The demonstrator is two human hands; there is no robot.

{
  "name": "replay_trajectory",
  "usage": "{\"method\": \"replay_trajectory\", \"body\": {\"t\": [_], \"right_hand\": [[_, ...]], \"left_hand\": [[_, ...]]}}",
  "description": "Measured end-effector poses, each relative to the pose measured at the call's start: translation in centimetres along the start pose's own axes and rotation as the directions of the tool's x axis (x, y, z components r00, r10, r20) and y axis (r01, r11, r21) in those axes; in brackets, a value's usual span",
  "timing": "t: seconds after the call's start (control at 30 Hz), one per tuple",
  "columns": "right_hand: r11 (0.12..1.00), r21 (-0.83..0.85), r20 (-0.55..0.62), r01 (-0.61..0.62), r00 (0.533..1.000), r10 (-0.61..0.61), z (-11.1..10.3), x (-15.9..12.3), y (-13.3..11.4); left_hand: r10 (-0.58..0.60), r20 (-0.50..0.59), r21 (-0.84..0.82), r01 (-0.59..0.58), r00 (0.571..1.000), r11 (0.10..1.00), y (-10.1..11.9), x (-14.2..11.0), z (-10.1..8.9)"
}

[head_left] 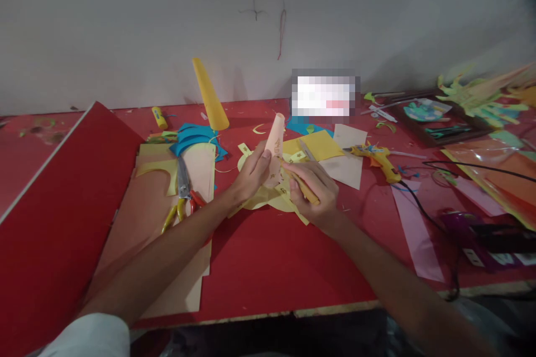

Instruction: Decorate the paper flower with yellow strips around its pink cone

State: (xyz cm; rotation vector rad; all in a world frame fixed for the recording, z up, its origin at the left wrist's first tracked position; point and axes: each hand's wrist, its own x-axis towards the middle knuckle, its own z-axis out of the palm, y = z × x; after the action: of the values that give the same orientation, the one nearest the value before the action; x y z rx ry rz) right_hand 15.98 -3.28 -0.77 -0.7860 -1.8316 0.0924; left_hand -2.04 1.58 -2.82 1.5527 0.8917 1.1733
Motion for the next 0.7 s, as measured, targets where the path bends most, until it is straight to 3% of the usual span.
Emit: {"method": "replay_trajectory", "body": {"t": [0.53,0.7], "right_hand": [[1.000,-0.008,-0.012,-0.017,1.000,0.017,0.05,-0.16,0.11],[1.000,-0.001,0.031,-0.008,0.999,0.008,0.03,-0.06,-0.18]], "left_hand": [[0.018,-0.010,0.020,-0.018,1.000,1.000,0.03,0.06,-0.05],[0.022,-0.004,-0.015,-0.022,1.000,1.000,0.18,0.10,0.06]]}}
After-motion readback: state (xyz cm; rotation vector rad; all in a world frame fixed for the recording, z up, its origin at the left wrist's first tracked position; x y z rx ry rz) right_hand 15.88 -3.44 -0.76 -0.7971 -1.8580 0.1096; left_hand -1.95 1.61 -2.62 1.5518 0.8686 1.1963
